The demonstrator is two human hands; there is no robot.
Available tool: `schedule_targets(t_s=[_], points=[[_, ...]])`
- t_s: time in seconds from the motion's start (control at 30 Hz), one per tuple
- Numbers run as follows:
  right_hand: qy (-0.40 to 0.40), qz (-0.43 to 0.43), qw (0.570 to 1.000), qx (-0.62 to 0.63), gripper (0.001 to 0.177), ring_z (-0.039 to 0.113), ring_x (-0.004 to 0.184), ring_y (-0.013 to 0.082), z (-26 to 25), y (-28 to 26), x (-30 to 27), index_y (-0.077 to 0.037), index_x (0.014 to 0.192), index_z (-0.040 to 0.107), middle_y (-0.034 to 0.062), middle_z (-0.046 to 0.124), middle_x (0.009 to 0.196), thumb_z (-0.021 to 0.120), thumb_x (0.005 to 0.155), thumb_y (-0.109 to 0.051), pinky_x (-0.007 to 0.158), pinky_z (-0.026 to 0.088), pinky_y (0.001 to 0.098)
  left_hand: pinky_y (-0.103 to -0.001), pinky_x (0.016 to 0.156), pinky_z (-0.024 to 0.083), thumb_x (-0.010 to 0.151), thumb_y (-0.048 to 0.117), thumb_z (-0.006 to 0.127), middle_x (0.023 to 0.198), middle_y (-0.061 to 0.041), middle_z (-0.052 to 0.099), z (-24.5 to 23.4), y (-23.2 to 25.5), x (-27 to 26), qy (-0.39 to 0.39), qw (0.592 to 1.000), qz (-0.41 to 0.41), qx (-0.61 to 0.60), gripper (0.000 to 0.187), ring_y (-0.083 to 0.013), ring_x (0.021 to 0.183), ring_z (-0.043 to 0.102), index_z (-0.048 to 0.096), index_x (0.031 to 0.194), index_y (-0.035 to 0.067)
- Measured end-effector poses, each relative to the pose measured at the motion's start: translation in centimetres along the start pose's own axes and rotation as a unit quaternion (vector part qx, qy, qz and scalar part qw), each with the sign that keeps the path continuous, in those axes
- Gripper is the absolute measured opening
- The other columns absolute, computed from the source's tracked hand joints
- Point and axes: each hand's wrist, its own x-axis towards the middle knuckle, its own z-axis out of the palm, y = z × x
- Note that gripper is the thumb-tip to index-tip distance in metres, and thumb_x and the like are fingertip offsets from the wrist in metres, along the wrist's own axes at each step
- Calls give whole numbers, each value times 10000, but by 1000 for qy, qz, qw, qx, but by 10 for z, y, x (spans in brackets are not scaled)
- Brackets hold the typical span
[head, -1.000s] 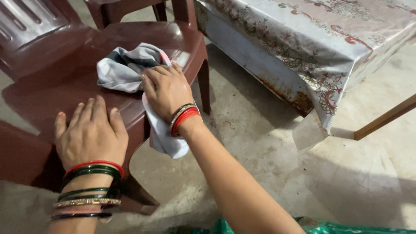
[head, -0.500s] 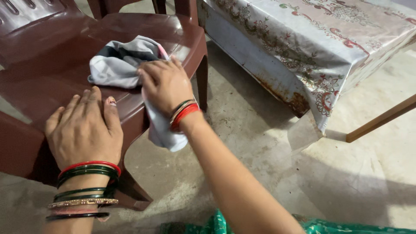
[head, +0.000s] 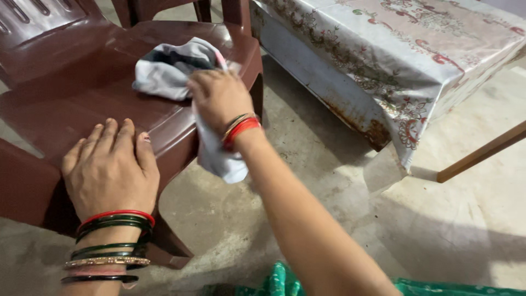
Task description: The person wipes a brown plastic chair with a white cloth, cleaning the seat, backrest, and armrests. They then move to a second brown plastic chair and wipe its seat and armrests.
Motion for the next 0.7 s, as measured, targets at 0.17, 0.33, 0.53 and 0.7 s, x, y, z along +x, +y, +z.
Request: schedule_targets(t_s=[0.17,0.33,0.53,0.7], points=[[-48,-45,997,34,391,657,1144,307,7,-61,-46,-156,1235,719,102,726,1211,524,990,-390,1031,496,459,-432,1257,382,1166,298,505,1329,-151,709,6,-2,1,-9,1000,-9,16,370,-257,1361,621,727,1252,15],[-89,-46,989,106,376,707,1112,257,3,-15,-16,-175,1242,707,59,749,1203,512,1016,-404,1018,540,417,-447,1242,380,1140,268,506,1346,-154,702,7,-1,2,-2,1000,-6,10,361,-273,1333,620,716,1267,4],[-71,20,997,-12,342,659,1066,358,11,-14,-2,-139,1173,724,129,729,1167,549,965,-348,928,509,481,-516,1188,376,1071,312,514,1383,-180,681,11,16,10,-24,997,-39,59,415,-333,1351,601,718,1274,13],[-72,-175,972,138,381,671,1145,328,25,-16,-20,-131,1254,699,130,735,1208,583,979,-369,1042,510,442,-568,1190,350,1053,365,482,1417,-200,643,15,23,21,-90,990,-62,87,483,-354,1409,545,686,1309,9]])
